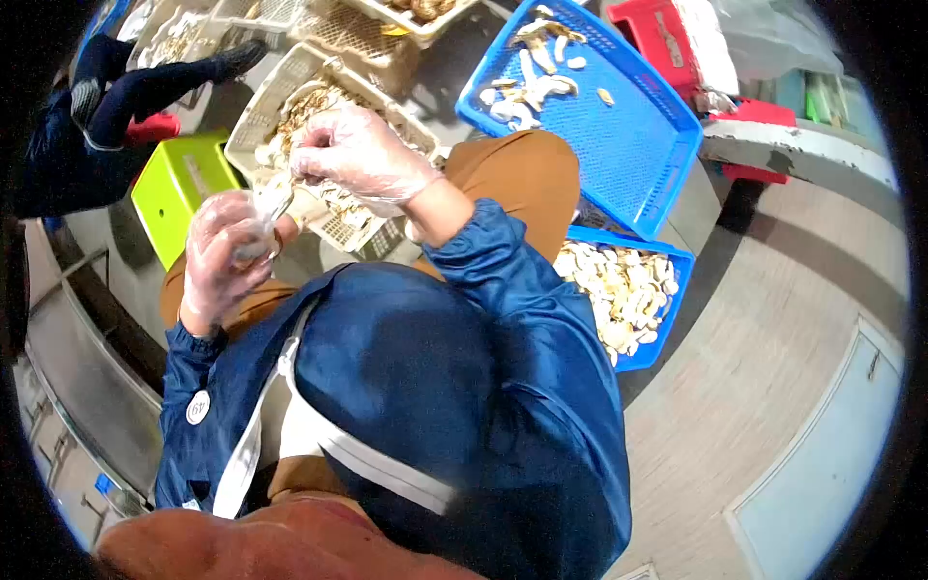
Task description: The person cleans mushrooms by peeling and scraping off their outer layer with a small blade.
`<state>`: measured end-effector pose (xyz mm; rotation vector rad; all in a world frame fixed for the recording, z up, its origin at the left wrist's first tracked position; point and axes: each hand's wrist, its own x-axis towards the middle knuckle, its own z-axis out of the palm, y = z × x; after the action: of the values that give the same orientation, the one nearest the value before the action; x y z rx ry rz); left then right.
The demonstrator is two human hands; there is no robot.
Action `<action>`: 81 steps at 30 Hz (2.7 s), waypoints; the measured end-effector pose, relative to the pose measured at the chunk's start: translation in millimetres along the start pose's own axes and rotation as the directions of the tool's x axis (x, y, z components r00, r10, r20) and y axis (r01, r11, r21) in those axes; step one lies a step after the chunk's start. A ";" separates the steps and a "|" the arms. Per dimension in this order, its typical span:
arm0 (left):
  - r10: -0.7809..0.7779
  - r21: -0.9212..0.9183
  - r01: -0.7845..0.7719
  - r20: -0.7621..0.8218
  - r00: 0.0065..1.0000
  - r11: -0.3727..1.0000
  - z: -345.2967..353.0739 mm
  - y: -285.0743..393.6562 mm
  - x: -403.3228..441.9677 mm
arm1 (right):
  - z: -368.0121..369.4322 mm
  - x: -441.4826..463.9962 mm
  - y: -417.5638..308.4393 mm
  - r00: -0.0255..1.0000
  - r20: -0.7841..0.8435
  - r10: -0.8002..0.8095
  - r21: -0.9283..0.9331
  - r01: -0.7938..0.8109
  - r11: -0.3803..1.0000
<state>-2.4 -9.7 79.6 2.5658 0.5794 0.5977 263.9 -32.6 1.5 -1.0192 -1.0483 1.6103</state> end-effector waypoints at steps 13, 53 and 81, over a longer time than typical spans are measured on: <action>-0.526 -0.765 0.641 0.522 0.672 0.059 148.7 -76.2 151.2 | -19.7 49.0 135.5 0.944 0.060 0.325 -0.911 -0.081 0.403; -0.414 0.594 0.082 0.448 0.792 0.800 253.4 -322.4 358.7 | -70.6 45.4 43.8 0.985 -0.172 0.010 -0.354 -0.072 0.933; -0.750 -0.960 0.220 0.272 0.603 -0.172 58.1 -36.4 56.7 | -15.5 3.9 -16.3 0.959 -0.240 -0.153 0.080 0.176 0.981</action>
<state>62.0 28.9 31.9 0.6375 0.8608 0.7971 281.8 -22.8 11.7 -0.9983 -0.8606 1.3579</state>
